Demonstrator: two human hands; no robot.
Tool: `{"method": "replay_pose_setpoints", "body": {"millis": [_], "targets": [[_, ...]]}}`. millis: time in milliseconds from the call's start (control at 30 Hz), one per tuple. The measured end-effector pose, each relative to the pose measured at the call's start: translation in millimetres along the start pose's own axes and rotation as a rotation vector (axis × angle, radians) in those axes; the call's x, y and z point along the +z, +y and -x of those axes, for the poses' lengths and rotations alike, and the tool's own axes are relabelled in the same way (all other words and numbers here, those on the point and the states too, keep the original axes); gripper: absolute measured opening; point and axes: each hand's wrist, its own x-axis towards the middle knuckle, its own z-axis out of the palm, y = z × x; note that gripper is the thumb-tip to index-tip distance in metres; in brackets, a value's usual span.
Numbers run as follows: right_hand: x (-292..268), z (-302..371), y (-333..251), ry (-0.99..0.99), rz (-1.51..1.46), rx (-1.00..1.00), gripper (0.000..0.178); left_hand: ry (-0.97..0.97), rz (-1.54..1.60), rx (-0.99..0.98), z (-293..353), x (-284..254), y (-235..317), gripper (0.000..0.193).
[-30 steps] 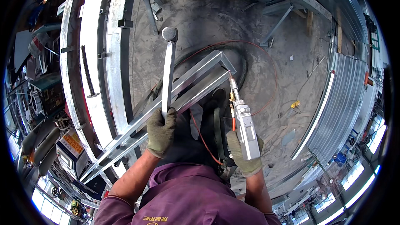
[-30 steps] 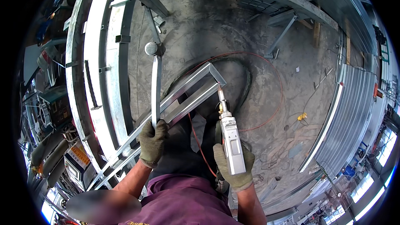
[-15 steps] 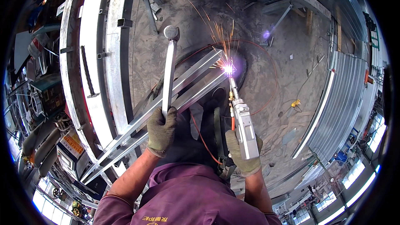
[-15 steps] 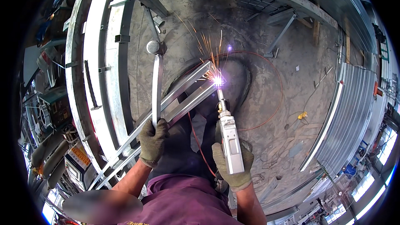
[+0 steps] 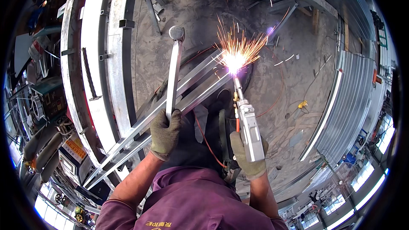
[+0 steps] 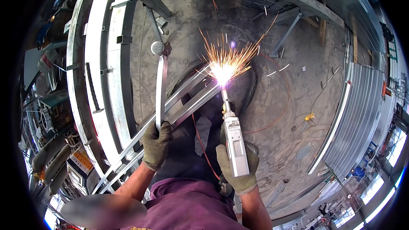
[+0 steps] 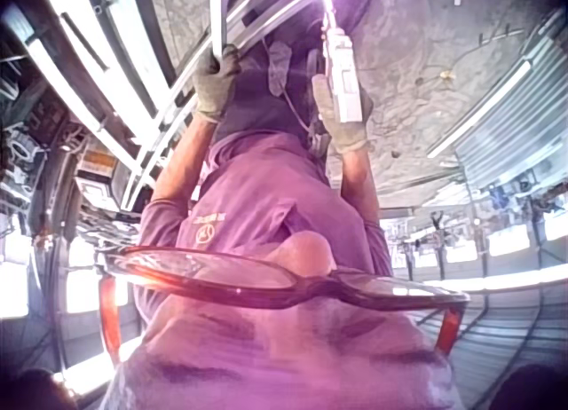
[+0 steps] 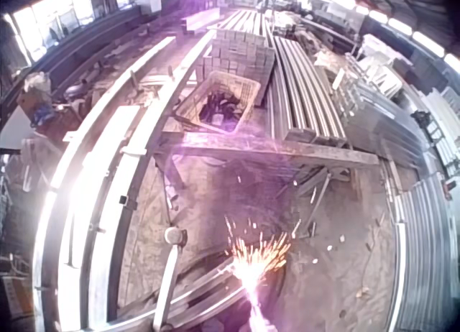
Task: The person welds several metal frame components together using a handheld welding torch. They position the pieces, apply welds at the joints, and occasionally use a hammer to adjust alignment.
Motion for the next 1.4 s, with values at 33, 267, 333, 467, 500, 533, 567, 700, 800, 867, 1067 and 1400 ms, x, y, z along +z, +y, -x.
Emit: {"method": "replay_pose_setpoints", "body": {"millis": [33, 267, 333, 467, 500, 533, 567, 700, 800, 867, 1067, 1400], "targets": [[0, -4, -1, 0.008, 0.009, -0.018, 0.013, 0.0, 0.001, -0.002, 0, 0, 1, 0.027], [3, -1, 6, 0.027, 0.019, -0.084, 0.012, -0.003, 0.032, 0.004, 1, 2, -1, 0.025], [2, -2, 6, 0.026, 0.017, -0.073, 0.012, -0.005, 0.03, 0.004, 0, 2, -2, 0.025], [0, -5, -3, 0.025, -0.081, 0.05, 0.012, -0.008, 0.022, 0.007, 0, 2, -3, 0.025], [0, -5, -3, 0.022, -0.072, 0.043, 0.012, -0.007, 0.025, 0.008, 0, 2, -4, 0.025], [0, -5, -2, 0.02, -0.062, 0.037, 0.012, -0.007, 0.023, 0.006, 0, 2, -4, 0.025], [0, -5, 0, 0.017, -0.053, 0.031, 0.012, -0.006, 0.021, 0.004, 0, 2, -4, 0.026], [0, -5, 4, 0.044, 0.068, -0.163, 0.012, -0.018, -0.01, 0.007, 1, 2, 2, 0.025], [0, -4, 3, 0.032, 0.051, -0.108, 0.013, -0.024, 0.017, -0.009, 1, 3, 5, 0.024], [-2, -3, 2, 0.014, 0.071, -0.102, 0.013, -0.023, -0.001, 0.006, 1, 2, 1, 0.024], [2, -1, 4, 0.068, 0.066, -0.148, 0.013, -0.037, 0.011, 0.065, 4, 0, 3, 0.022], [-26, -28, -64, 0.155, -0.128, -0.166, 0.033, -0.609, -0.378, 0.601, 48, 2, 81, 0.108]]}}
